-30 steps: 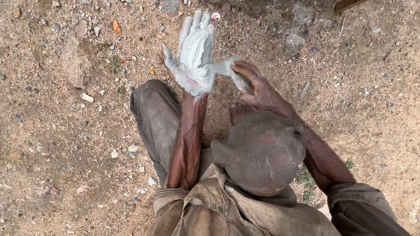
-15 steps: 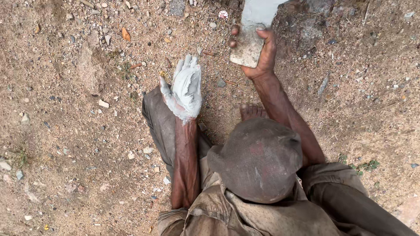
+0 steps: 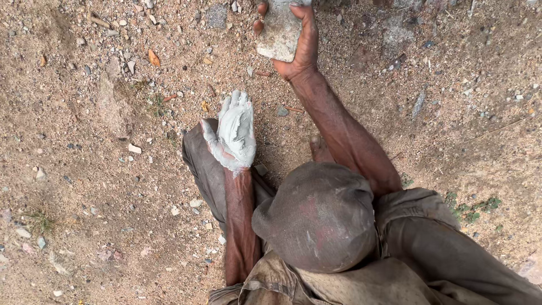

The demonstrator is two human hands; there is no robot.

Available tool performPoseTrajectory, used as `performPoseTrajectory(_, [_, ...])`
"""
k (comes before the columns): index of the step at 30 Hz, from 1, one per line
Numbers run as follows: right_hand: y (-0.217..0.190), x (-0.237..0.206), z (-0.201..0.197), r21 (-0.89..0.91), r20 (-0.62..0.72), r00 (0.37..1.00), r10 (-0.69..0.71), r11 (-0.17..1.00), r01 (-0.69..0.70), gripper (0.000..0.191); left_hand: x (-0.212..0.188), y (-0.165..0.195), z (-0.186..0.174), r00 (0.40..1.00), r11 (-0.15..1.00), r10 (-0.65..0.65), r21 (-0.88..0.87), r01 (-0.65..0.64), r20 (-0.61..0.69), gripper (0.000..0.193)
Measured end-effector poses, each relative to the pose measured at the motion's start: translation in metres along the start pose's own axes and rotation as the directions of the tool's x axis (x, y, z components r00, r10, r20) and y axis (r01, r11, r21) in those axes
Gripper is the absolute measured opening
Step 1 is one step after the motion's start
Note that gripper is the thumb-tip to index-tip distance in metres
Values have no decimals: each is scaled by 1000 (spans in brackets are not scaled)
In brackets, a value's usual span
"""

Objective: The person kneels on the ground and uses a trowel to apply white plaster to the lower edge of a reddish-brown metal cabinet. They repeatedly scoop plaster from their left hand onto the trowel and smooth it along the cabinet's bottom frame.

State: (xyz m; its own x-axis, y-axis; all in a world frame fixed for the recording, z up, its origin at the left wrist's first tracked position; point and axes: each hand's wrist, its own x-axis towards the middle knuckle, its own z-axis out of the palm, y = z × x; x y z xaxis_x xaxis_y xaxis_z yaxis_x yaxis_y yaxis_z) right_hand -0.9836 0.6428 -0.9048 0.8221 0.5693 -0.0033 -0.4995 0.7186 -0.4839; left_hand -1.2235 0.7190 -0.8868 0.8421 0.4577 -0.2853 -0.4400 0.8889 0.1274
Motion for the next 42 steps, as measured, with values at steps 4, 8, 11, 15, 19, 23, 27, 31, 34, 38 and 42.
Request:
performPoseTrajectory(4, [-11, 4, -4, -54, -58, 995, -77, 996, 74, 39, 1, -2, -1, 1000, 1000, -14, 28, 14, 1, 94])
performPoseTrajectory(8, [-53, -10, -28, -212, -110, 961, -255, 950, 228, 45, -5, -7, -4, 1000, 999, -24, 49, 24, 2, 94])
performPoseTrajectory(11, [-99, -29, -65, -326, -184, 925, -332, 909, 261, 57, -10, -15, -6, 999, 996, -38, 75, 39, -11, 94])
performPoseTrajectory(15, [-171, -46, -125, -515, -363, 785, -503, 810, 281, 76, -7, -26, -7, 999, 992, -54, 111, 55, -7, 95])
performPoseTrajectory(19, [-231, -59, -171, -652, -477, 646, -596, 733, 195, 85, 0, -38, -3, 996, 986, -85, 145, 83, 4, 95])
performPoseTrajectory(23, [-254, -75, -177, -536, -416, 711, -567, 785, 312, 82, 4, -57, 9, 992, 986, -121, 120, 117, 25, 94])
performPoseTrajectory(27, [-243, -113, -141, -343, -277, 888, -367, 901, 265, 66, 10, -79, 25, 990, 987, -139, 82, 136, 35, 92])
performPoseTrajectory(31, [-207, -160, -87, 259, 101, 982, 160, 949, -181, 71, 16, -102, 44, 981, 975, -135, -160, 157, 137, 90])
performPoseTrajectory(34, [-171, -184, -67, 365, 196, 912, 361, 836, -409, 72, 15, -116, 65, 952, 926, -182, -284, 250, 246, 93])
performPoseTrajectory(38, [-147, -182, -78, 435, 307, 725, 616, 587, -683, 46, 9, -126, 89, 951, 929, -134, -300, 218, 278, 97])
performPoseTrajectory(42, [-165, -163, -96, 228, 377, 629, 680, 590, -774, 53, 4, -91, 91, 935, 970, -37, -212, 119, 353, 101])
